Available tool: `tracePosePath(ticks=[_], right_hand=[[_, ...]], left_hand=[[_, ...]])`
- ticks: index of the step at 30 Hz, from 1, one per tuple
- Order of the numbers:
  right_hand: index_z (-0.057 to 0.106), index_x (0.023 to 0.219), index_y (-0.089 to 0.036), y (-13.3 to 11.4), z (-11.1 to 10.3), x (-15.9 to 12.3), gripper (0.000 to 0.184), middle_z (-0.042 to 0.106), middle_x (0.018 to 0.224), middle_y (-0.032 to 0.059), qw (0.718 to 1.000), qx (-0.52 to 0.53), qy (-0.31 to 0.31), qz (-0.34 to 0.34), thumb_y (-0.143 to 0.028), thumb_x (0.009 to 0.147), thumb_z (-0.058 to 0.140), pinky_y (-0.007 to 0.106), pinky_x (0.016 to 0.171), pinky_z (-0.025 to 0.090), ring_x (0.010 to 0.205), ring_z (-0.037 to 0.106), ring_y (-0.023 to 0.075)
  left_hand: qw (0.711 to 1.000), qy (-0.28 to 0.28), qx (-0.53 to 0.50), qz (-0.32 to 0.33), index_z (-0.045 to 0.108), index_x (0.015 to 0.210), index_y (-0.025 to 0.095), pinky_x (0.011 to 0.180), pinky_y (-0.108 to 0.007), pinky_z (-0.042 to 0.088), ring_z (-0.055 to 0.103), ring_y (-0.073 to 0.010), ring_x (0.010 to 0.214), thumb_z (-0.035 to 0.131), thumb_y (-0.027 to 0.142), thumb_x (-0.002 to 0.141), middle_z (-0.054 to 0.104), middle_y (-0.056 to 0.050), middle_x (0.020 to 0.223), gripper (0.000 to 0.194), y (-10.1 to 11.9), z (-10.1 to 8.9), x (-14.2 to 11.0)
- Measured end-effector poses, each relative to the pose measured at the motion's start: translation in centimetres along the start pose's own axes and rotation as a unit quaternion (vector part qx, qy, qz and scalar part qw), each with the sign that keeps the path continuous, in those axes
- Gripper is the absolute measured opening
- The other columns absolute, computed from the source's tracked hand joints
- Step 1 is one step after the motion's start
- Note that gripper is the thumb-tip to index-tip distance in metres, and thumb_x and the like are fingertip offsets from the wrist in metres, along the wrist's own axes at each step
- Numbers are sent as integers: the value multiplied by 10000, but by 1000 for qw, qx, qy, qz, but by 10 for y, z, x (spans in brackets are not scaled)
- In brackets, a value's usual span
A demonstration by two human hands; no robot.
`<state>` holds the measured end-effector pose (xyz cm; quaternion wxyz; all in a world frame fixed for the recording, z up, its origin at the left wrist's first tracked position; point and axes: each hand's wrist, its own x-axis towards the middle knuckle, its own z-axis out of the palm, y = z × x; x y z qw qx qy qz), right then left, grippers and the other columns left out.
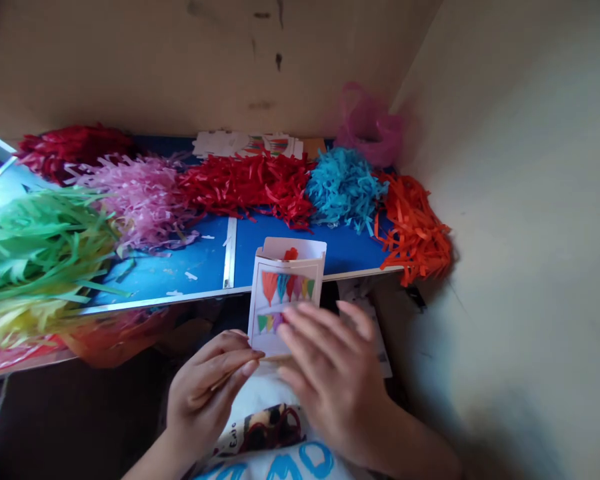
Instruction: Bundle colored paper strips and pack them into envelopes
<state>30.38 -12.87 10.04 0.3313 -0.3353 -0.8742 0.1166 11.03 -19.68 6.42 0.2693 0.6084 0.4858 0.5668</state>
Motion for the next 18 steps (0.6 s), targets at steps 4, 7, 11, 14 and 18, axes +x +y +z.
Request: tracePosePath(ticks=[4, 7, 11, 14, 18], right_hand=[[648, 837, -186, -11, 9, 16, 197, 719, 695, -4, 994, 61, -83, -38, -151, 960, 498, 371, 856, 389, 674, 664, 140], [628, 791, -182, -7, 12, 18, 228, 704, 668, 1, 989, 81, -120, -14, -143, 960, 480, 362, 772, 365, 637, 636, 140], [613, 764, -185, -6, 11, 15, 254, 694, 666, 0, 987, 103, -125, -13, -152, 968, 465, 359, 758, 350, 632, 620, 138], [606, 768, -183, -9, 11, 14, 244, 695, 675, -2, 984, 119, -129, -12, -153, 969, 470, 356, 749, 345, 635, 621, 135], [614, 795, -180, -9, 11, 13, 231, 702, 690, 2, 983, 117, -138, -13, -161, 974, 470, 356, 738, 343, 649, 627, 139]], left_hand=[[996, 12, -15, -87, 700, 1050, 226, 694, -251, 570, 703, -183, 793, 686, 144, 809, 722, -46, 880, 255, 1, -3, -4], [987, 32, -10, -160, 730, 986, 236, 740, -248, 573, 726, -199, 841, 658, 205, 841, 763, -49, 921, 165, -4, -10, -13], [966, 70, 8, -248, 776, 828, 217, 688, -223, 545, 726, -196, 773, 641, 307, 856, 774, -49, 812, 165, -7, -15, -20], [945, 75, -71, -310, 770, 770, 183, 640, -240, 539, 703, -202, 705, 674, 391, 823, 757, -66, 754, 234, -8, -12, -22], [927, 80, -143, -336, 738, 724, 162, 519, -185, 476, 612, -136, 571, 696, 439, 801, 699, -40, 644, 291, -11, -9, -22]])
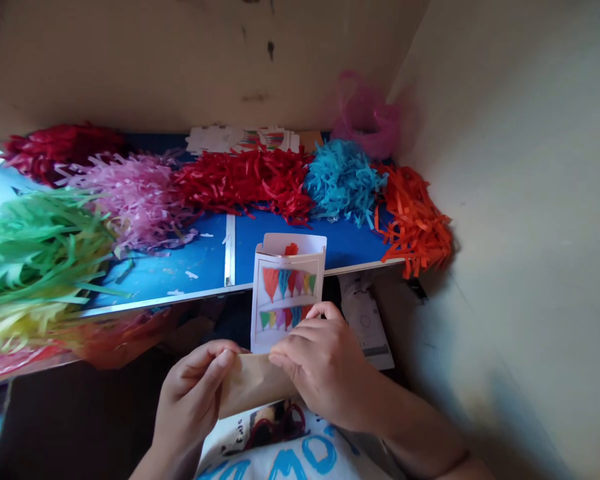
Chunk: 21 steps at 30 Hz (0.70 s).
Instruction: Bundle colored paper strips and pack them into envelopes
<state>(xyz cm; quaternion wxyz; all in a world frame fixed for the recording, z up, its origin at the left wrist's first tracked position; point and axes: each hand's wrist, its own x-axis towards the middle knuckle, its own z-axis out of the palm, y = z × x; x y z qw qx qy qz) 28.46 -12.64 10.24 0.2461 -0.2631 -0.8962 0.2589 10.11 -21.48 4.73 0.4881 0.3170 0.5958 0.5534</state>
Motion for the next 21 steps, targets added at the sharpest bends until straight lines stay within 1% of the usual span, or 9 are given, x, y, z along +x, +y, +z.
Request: tracePosePath(ticks=[2, 4, 6, 7, 10, 14, 17, 19, 21], right_hand=[[618, 798, -175, 0, -1, -1, 231, 701, 689, 6, 1000, -10, 1, -1, -158, 973, 468, 359, 737, 346, 652, 627, 142], [616, 797, -171, 1, -2, -2, 229, 701, 693, 13, 1000, -17, 6, -2, -153, 970, 468, 361, 736, 352, 658, 627, 146], [614, 805, -172, 1, -2, -3, 218, 702, 701, 18, 1000, -18, 7, -1, -153, 968, 470, 362, 734, 356, 663, 627, 149], [614, 811, -174, 1, -2, -3, 214, 702, 704, 19, 1000, -18, 7, -1, -154, 967, 470, 364, 734, 358, 664, 628, 150], [615, 817, -177, 0, -2, -3, 212, 701, 704, 21, 1000, -16, 1, 0, -150, 965, 466, 367, 735, 358, 667, 629, 152], [614, 814, -176, -1, -2, -3, 210, 697, 702, 15, 1000, -9, 0, 1, -143, 961, 469, 365, 736, 355, 666, 635, 153], [616, 811, -180, -2, -2, -3, 214, 697, 696, 11, 1000, -8, 2, 0, -147, 964, 469, 362, 733, 353, 660, 639, 152], [619, 826, -179, -1, -2, -2, 201, 704, 708, 11, 1000, -15, 2, -3, -155, 967, 477, 361, 737, 350, 670, 643, 152], [619, 837, -178, -1, -2, -1, 178, 709, 713, 7, 1000, -28, -2, -9, -170, 969, 500, 357, 733, 346, 673, 642, 148]], left_hand=[[1000, -10, -6, 12, 744, 769, 170, 551, -177, 485, 630, -137, 614, 692, 427, 812, 716, -42, 694, 266, 0, 0, -1], [999, -31, -24, 14, 753, 871, 185, 619, -207, 524, 676, -169, 693, 698, 423, 807, 750, -61, 797, 252, 0, 0, -2], [999, -43, -31, 5, 749, 949, 190, 649, -240, 547, 701, -200, 730, 715, 415, 791, 764, -76, 840, 277, 1, 0, -5], [999, -40, -22, 2, 751, 942, 186, 654, -247, 550, 705, -207, 728, 720, 406, 787, 764, -77, 825, 271, 1, 1, -5], [999, -22, 22, 18, 758, 810, 171, 650, -237, 536, 696, -197, 695, 708, 384, 800, 750, -67, 740, 219, 1, 1, -7], [999, -13, 26, 39, 736, 699, 164, 530, -199, 482, 626, -149, 564, 709, 386, 796, 688, -34, 611, 244, -1, 2, -6], [999, -24, -1, 34, 729, 702, 171, 579, -222, 523, 673, -176, 632, 689, 379, 815, 726, -54, 692, 241, -2, 2, -7], [998, -21, 15, 61, 742, 754, 185, 671, -255, 557, 718, -215, 751, 669, 335, 835, 763, -74, 806, 185, -3, 1, -7], [990, -8, 58, 130, 751, 804, 199, 771, -289, 564, 729, -237, 846, 650, 262, 847, 767, -70, 816, 127, -2, 0, -8]])
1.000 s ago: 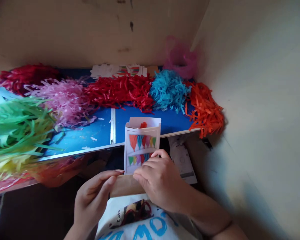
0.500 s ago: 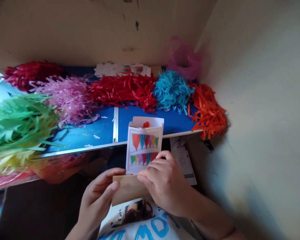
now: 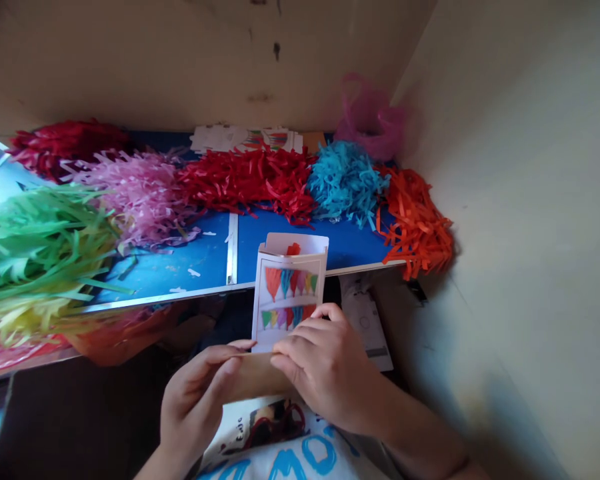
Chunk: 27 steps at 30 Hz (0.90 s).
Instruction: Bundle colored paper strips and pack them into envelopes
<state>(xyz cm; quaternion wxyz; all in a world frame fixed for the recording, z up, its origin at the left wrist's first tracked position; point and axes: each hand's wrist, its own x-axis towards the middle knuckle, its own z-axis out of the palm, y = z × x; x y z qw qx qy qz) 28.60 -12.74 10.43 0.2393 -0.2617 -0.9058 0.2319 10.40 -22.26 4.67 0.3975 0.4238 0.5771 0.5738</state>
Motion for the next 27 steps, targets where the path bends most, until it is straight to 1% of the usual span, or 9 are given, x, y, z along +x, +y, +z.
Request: tracePosePath(ticks=[3, 6, 8, 11, 16, 20, 22, 25, 27], right_hand=[[608, 816, -174, -1, 2, 1, 177, 709, 690, 1, 1000, -13, 3, -24, -160, 964, 511, 348, 693, 334, 638, 631, 139], [606, 807, -172, -2, 3, 1, 188, 710, 673, 3, 999, -11, 8, -47, -152, 962, 501, 348, 675, 330, 611, 629, 136], [612, 811, -176, 0, 2, 0, 187, 713, 659, -3, 998, -16, 13, -54, -181, 970, 515, 347, 675, 333, 598, 631, 130], [619, 809, -180, 12, -4, -5, 194, 718, 652, -8, 997, -28, 3, -72, -229, 978, 538, 340, 675, 346, 587, 628, 123], [594, 743, -187, 36, -18, -15, 306, 706, 650, -4, 997, -31, -27, -67, -243, 1012, 460, 328, 691, 374, 564, 581, 116], [565, 694, -188, 43, -20, -18, 405, 665, 613, -5, 998, 20, -36, -37, -292, 1038, 379, 327, 704, 388, 550, 545, 117], [594, 741, -183, 42, -18, -16, 414, 678, 660, 9, 998, 42, -36, -22, -329, 1046, 355, 333, 730, 390, 602, 575, 126], [637, 922, -172, 37, -11, -12, 369, 723, 838, 51, 998, 56, -10, -8, -457, 1013, 422, 357, 792, 382, 782, 642, 168], [635, 913, -174, 33, -4, -9, 320, 725, 824, 38, 997, 73, 24, -2, -457, 981, 504, 351, 790, 380, 774, 648, 164]], left_hand=[[996, -9, 35, 76, 744, 850, 205, 879, -343, 551, 723, -245, 896, 625, 217, 852, 755, -58, 783, 119, 4, -1, 2], [994, -58, 56, 69, 742, 891, 210, 772, -311, 583, 728, -228, 814, 666, 226, 822, 761, -53, 801, 104, 12, -2, 8], [988, -88, 79, 102, 758, 856, 222, 782, -329, 585, 721, -207, 714, 679, 183, 804, 761, -32, 742, 102, 17, -5, 12], [984, -69, 91, 137, 776, 772, 237, 837, -379, 578, 710, -201, 641, 674, 154, 798, 748, -9, 666, 134, 21, -18, 15], [995, 31, 90, 30, 787, 684, 227, 721, -285, 591, 734, -234, 748, 754, 275, 735, 766, -40, 716, 77, 14, -42, 15], [994, 10, 16, -106, 785, 688, 165, 565, -247, 553, 703, -221, 647, 787, 411, 692, 753, -82, 696, 246, 2, -44, 18], [987, 6, -16, -160, 780, 712, 139, 494, -235, 519, 667, -199, 568, 795, 459, 672, 729, -79, 647, 323, -1, -43, 20], [989, 30, -2, -144, 775, 705, 138, 499, -225, 508, 656, -189, 575, 811, 466, 648, 729, -74, 659, 335, -2, -41, 24], [992, 37, 21, -115, 776, 694, 150, 527, -229, 518, 674, -203, 620, 810, 458, 654, 744, -79, 693, 313, -2, -40, 25]])
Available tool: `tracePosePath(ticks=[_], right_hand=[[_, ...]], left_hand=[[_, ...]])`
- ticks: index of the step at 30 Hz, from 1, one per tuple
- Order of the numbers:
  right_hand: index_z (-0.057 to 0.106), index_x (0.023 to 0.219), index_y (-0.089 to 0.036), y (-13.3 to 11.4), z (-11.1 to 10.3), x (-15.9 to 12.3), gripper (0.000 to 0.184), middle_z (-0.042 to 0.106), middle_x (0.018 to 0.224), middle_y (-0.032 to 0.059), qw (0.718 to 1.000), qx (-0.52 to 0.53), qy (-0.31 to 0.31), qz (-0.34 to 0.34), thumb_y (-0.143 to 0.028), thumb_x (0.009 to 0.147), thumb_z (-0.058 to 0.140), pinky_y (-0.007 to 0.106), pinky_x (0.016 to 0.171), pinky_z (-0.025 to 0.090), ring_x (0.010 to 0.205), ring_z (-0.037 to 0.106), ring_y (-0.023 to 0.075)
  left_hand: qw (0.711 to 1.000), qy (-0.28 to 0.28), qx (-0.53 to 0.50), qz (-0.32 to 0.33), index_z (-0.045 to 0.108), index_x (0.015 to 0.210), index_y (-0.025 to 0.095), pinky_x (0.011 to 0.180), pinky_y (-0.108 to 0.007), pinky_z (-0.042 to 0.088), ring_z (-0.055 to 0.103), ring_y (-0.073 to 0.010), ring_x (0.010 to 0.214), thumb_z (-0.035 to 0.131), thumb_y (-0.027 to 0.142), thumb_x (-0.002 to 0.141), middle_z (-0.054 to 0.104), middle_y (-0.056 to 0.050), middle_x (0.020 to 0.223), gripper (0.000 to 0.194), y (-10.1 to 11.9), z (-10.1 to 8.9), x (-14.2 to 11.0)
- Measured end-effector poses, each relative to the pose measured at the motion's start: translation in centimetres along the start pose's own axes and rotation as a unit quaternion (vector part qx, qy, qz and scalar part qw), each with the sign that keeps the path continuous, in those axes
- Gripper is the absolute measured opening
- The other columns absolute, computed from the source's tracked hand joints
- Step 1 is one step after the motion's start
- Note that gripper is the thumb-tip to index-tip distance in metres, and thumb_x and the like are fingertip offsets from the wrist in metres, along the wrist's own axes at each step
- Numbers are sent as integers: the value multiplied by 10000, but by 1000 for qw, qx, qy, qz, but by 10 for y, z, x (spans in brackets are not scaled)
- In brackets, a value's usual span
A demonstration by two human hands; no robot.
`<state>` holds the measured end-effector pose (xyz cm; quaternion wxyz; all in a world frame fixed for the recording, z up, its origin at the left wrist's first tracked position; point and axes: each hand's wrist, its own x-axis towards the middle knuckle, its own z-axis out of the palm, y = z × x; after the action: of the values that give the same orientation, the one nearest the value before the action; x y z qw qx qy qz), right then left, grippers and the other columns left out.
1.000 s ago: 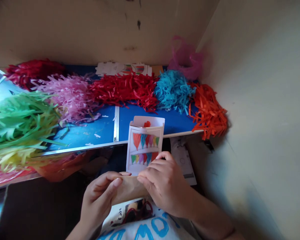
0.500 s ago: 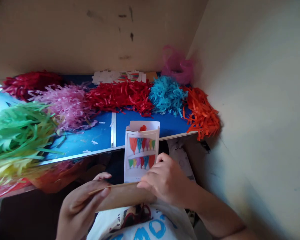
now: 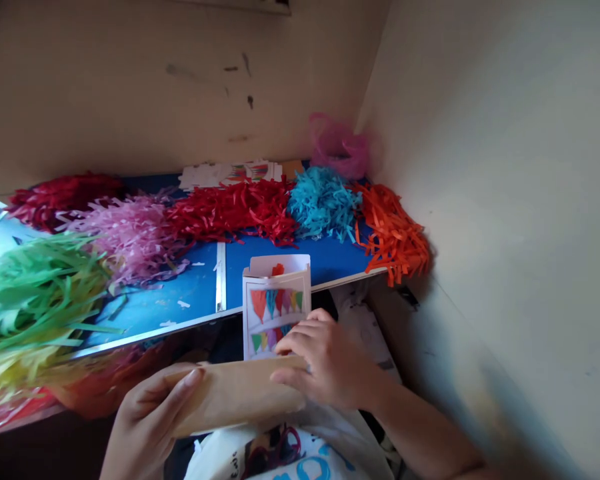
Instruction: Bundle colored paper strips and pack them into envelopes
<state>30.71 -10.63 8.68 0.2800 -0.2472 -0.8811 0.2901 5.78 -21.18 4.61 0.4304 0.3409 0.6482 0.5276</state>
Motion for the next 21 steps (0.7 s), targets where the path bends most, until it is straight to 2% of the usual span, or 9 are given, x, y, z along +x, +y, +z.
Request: tracePosePath(ticks=[3, 5, 8, 13, 16, 21], right_hand=[[623, 778, -180, -2, 9, 3, 250, 698, 674, -8, 999, 17, 44, -10, -311, 977, 549, 326, 736, 376, 624, 617, 122], [629, 763, -181, -3, 10, 5, 248, 699, 658, -10, 998, 22, 51, -18, -285, 975, 554, 321, 724, 376, 600, 614, 115], [642, 802, -178, -4, 7, 6, 225, 713, 700, -2, 998, 46, 33, -13, -305, 971, 563, 322, 742, 372, 649, 638, 121], [673, 847, -181, -8, 6, 10, 193, 738, 776, 5, 998, 42, 5, -37, -325, 952, 597, 328, 766, 341, 732, 651, 134], [670, 788, -175, -11, 9, 12, 257, 725, 716, 5, 998, 15, 15, -52, -290, 981, 545, 332, 741, 323, 684, 631, 132], [638, 712, -161, -9, 6, 10, 401, 687, 629, -4, 999, 16, 20, -43, -411, 996, 504, 315, 691, 322, 587, 592, 107]], left_hand=[[999, 2, 18, 29, 781, 706, 169, 577, -245, 545, 708, -233, 699, 791, 438, 688, 767, -89, 757, 270, -4, -1, -1], [998, 3, 28, 50, 786, 739, 179, 633, -264, 567, 724, -248, 754, 776, 403, 716, 777, -94, 819, 225, -7, -3, -2], [993, -1, 53, 107, 785, 757, 195, 734, -292, 586, 734, -264, 840, 756, 337, 744, 778, -82, 865, 145, -8, -6, -3], [970, -46, 97, 217, 777, 753, 217, 861, -304, 574, 731, -252, 890, 718, 240, 769, 758, -29, 758, 66, 5, -5, -5], [973, -51, 69, 216, 769, 742, 226, 941, -331, 543, 721, -224, 853, 703, 217, 783, 739, 0, 742, 78, 6, -4, -9], [990, 5, 15, 137, 770, 725, 213, 951, -363, 523, 707, -257, 891, 745, 261, 747, 737, -12, 752, 58, -5, -8, -15]])
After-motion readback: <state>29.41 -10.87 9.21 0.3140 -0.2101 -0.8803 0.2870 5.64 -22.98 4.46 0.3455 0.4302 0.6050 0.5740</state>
